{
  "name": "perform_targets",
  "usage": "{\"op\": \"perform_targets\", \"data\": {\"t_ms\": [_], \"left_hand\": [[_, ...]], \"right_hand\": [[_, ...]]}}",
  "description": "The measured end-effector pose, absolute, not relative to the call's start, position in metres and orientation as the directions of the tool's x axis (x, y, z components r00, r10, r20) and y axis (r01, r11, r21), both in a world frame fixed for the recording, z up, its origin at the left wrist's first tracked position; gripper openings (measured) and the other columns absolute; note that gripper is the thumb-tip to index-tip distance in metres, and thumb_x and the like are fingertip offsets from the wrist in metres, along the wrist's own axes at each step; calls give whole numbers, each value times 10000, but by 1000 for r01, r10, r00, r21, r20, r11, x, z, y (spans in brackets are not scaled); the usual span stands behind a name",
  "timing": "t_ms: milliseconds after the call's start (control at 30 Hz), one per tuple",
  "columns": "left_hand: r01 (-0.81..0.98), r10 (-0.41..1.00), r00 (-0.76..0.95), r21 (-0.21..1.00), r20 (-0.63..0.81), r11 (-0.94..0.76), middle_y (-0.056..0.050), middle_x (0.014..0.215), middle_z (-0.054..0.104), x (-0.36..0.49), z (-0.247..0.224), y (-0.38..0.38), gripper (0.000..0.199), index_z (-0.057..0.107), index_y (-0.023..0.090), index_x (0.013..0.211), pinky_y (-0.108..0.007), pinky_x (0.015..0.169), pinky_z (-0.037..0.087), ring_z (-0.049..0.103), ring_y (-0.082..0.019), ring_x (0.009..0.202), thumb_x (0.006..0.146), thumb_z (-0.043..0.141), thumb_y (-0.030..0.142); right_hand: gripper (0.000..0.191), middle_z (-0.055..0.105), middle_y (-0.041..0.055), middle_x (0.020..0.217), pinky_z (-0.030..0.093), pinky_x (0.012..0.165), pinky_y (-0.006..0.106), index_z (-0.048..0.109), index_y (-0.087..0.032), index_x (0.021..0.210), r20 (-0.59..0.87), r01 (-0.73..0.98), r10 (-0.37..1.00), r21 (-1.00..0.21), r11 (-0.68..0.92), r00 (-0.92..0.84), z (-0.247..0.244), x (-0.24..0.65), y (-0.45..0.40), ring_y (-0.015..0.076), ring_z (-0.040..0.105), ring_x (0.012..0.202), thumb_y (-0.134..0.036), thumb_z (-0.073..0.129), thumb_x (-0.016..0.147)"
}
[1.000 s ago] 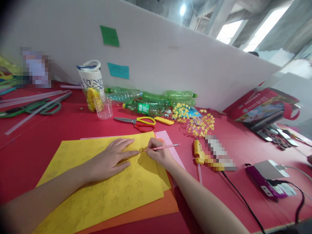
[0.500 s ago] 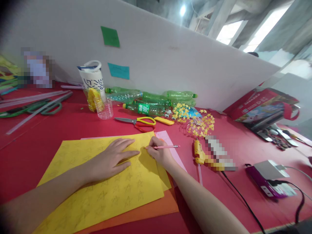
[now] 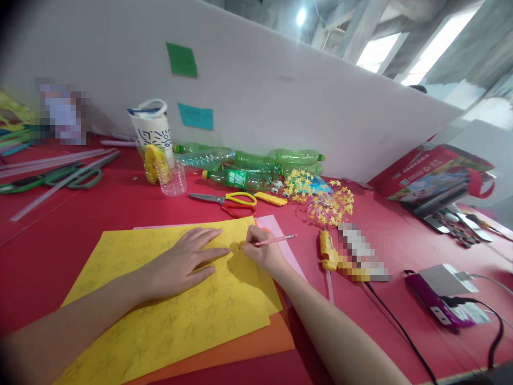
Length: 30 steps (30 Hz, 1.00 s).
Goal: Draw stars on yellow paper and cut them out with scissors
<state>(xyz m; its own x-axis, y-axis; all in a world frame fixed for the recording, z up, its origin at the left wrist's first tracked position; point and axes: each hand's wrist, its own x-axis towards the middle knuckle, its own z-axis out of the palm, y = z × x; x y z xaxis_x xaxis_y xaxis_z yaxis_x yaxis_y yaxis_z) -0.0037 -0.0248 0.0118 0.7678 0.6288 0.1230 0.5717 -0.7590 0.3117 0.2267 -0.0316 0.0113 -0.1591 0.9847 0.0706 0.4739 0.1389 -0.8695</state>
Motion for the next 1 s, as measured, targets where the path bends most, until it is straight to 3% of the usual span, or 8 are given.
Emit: {"op": "perform_targets", "data": {"t_ms": [433, 1000], "left_hand": [[571, 626, 769, 303, 127, -763, -52, 1434, 326, -3, 12, -25, 399, 455, 366, 1297, -489, 1044, 215, 288, -287, 1289, 903, 395, 398], [570, 629, 765, 311, 136, -760, -43, 1439, 320, -3, 11, -25, 403, 444, 384, 1302, -489, 1039, 222, 297, -297, 1278, 902, 402, 402]], "right_hand": [[151, 378, -68, 489, 243, 456, 203, 381, -203, 580, 73, 489, 980, -858, 155, -183, 11, 229, -30, 91, 328, 478, -130, 498, 643], [126, 458, -57, 499, 258, 443, 208, 405, -205, 619, 67, 456, 972, -874, 166, -226, 11, 227, -35, 92, 384, 454, -157, 484, 705]]}}
